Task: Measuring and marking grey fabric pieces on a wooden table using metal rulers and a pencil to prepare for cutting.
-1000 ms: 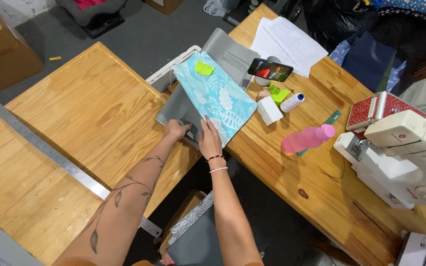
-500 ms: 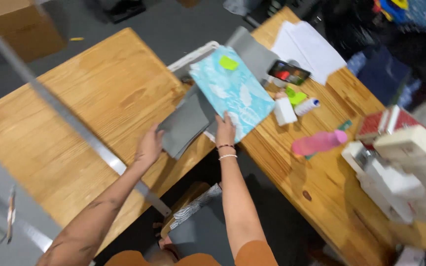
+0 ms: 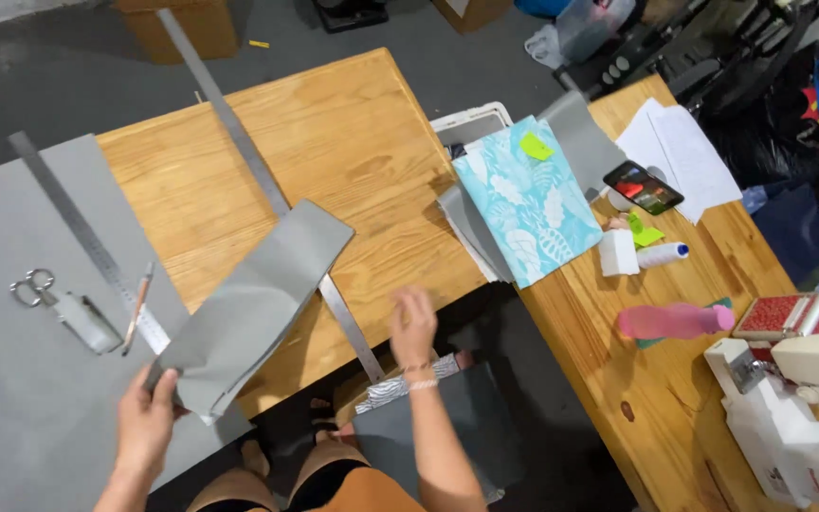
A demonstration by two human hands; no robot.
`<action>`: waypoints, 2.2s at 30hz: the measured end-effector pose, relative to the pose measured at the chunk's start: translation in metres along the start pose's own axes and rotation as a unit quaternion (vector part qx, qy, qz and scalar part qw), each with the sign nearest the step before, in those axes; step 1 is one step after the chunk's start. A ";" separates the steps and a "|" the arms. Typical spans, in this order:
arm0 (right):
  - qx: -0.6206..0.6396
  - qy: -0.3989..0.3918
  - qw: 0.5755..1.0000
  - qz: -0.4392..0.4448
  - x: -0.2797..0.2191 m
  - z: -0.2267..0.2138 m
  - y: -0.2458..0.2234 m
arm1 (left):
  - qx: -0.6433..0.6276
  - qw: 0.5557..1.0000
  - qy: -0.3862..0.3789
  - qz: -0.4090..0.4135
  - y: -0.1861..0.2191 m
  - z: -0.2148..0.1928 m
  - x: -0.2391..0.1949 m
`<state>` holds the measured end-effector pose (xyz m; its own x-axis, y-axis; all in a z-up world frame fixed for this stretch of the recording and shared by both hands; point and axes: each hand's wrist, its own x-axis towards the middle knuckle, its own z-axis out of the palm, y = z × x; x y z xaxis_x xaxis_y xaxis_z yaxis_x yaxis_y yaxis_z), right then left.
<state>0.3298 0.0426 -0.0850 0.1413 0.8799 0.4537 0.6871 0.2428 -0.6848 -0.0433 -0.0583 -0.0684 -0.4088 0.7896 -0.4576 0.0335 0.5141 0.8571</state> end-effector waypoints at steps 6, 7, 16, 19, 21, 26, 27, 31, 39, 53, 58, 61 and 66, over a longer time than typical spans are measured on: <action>0.100 -0.097 0.990 0.026 -0.061 0.052 -0.074 | -0.093 0.988 0.057 -0.106 -0.047 0.006 -0.013; 0.101 -0.101 0.990 0.018 -0.065 0.059 -0.082 | -0.094 0.989 -0.005 -0.114 -0.042 0.009 -0.011; -0.016 -0.039 0.994 0.104 -0.170 0.096 -0.112 | 0.237 0.940 -0.240 -0.047 -0.040 -0.026 0.026; -0.059 -0.053 0.976 0.202 -0.238 0.094 -0.085 | 0.195 0.940 -0.280 -0.030 -0.073 -0.041 0.052; -0.086 -0.062 0.957 0.271 -0.313 0.095 -0.034 | 0.131 0.946 -0.297 -0.015 -0.089 -0.048 0.062; -0.056 -0.174 0.716 0.674 -0.536 0.120 0.122 | 0.078 0.948 -0.308 0.003 -0.069 -0.059 0.054; -0.053 -0.166 0.715 0.677 -0.535 0.110 0.108 | 0.081 0.946 -0.314 0.007 -0.066 -0.060 0.051; -0.075 -0.251 0.655 0.709 -0.535 0.072 0.036 | 0.075 0.945 -0.320 -0.005 -0.069 -0.069 0.056; -0.261 -0.497 0.659 0.501 -0.457 0.055 -0.004 | 0.076 0.937 -0.340 -0.024 -0.060 -0.073 0.062; -0.322 -0.460 0.686 0.462 -0.481 0.102 0.097 | 0.230 0.915 -0.331 -0.004 -0.014 -0.077 0.065; -0.109 -0.254 0.666 0.692 -0.484 0.123 0.117 | 0.196 0.922 -0.333 -0.007 -0.034 -0.079 0.087; 0.025 -0.106 0.609 0.786 -0.485 0.131 0.135 | 0.184 0.923 -0.338 -0.006 -0.030 -0.075 0.087; 0.089 -0.021 0.578 0.811 -0.397 0.113 0.022 | 0.148 0.936 -0.318 -0.035 -0.051 -0.074 0.095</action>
<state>0.2082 -0.2554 -0.3442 0.4764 0.0186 -0.8791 -0.4091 -0.8803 -0.2403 -0.1511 -0.0341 -0.1376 0.2028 0.7419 -0.6391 0.3161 0.5681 0.7598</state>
